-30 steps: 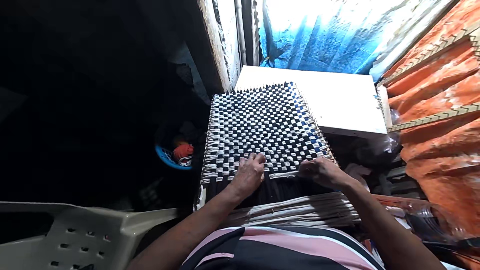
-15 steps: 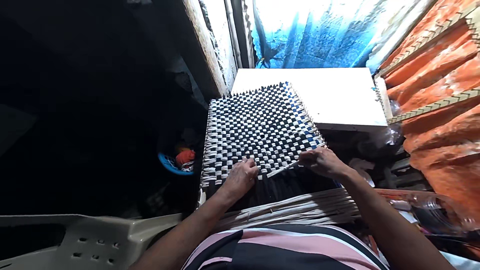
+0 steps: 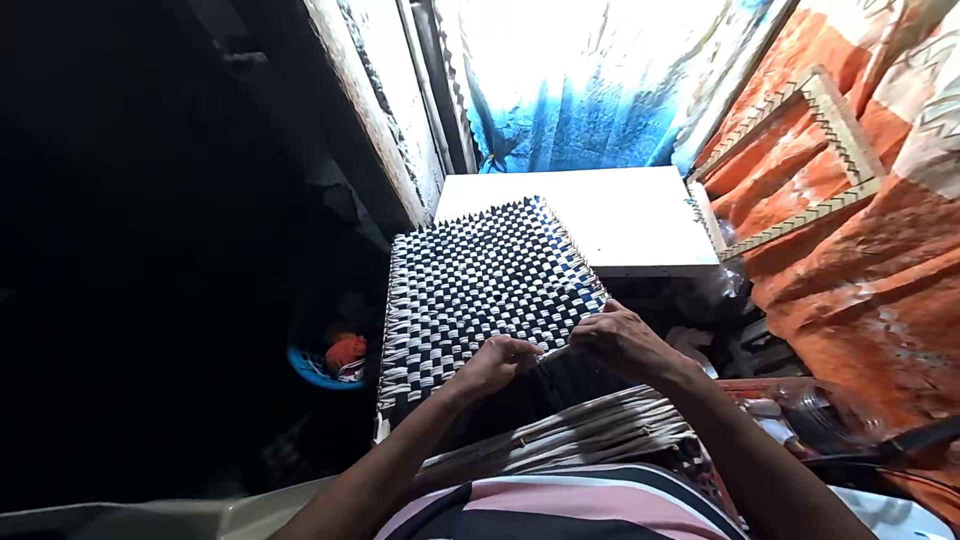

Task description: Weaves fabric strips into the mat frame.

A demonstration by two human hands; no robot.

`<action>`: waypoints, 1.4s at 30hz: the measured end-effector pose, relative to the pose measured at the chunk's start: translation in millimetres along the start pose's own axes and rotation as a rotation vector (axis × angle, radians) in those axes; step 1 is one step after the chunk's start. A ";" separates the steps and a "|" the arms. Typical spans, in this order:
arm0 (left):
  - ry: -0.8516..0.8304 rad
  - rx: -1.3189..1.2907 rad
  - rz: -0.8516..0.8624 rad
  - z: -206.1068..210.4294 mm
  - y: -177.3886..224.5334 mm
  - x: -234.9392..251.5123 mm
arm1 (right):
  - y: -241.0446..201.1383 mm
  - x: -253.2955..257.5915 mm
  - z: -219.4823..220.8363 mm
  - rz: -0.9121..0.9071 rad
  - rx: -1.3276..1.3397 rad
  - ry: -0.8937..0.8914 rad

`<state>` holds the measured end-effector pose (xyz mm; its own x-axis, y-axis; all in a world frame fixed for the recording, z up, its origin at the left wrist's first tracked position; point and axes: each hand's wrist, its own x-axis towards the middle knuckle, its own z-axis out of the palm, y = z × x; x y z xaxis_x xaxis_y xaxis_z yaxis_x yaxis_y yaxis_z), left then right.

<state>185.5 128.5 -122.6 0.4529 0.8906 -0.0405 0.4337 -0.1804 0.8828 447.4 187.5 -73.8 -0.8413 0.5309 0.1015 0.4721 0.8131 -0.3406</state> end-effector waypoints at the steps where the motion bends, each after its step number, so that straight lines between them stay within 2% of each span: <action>1: -0.009 -0.034 -0.022 -0.3 1.9 0.0 | 0.1 0.0 -2.1 0.040 0.029 -0.025; 5: -0.018 -0.238 -0.107 0.5 -1.8 1.6 | 0.1 6.7 -11.7 0.237 0.183 -0.149; 9: -0.006 -0.431 -0.156 2.7 -13.0 5.8 | 20.5 10.7 -3.5 0.291 0.387 -0.154; 15: -0.043 -0.402 -0.179 0.5 -20.0 10.7 | 21.6 5.0 -3.7 0.324 0.481 -0.107; 21: -0.088 -0.307 -0.151 4.9 -22.4 13.6 | 34.4 -4.2 10.7 0.191 0.357 0.163; 23: -0.067 -0.260 -0.155 7.0 -21.6 14.8 | 33.5 -4.1 14.6 0.254 0.189 0.280; 26: 0.011 -0.253 -0.190 10.3 -20.2 15.0 | 23.8 0.0 16.1 0.470 -0.003 0.311; 28: 0.056 -0.283 -0.218 11.4 -19.6 14.1 | 14.1 2.7 20.4 0.579 0.114 0.267; 30: 0.094 -0.320 -0.215 13.7 -20.8 11.9 | 3.4 6.2 31.6 0.646 0.429 0.173; 32: 0.109 -0.346 -0.197 16.6 -21.1 10.0 | -9.7 10.6 39.3 0.707 0.760 -0.001; 34: 0.116 -0.364 -0.175 19.8 -21.9 7.7 | -19.6 14.4 51.2 0.746 0.926 -0.053; 36: 0.127 -0.396 -0.145 21.3 -21.7 5.7 | -24.6 17.3 62.9 0.741 0.981 -0.023; 40: 0.163 -0.439 -0.101 23.1 -25.0 6.9 | -28.9 19.1 73.0 0.666 1.063 0.168; 42: 0.171 -0.461 -0.096 23.1 -25.0 7.6 | -30.1 17.7 72.7 0.656 1.070 0.194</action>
<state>196.1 130.1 -155.7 0.2769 0.9568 -0.0888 0.0599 0.0751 0.9954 399.2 155.1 -129.7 -0.4361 0.8589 -0.2685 0.2602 -0.1653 -0.9513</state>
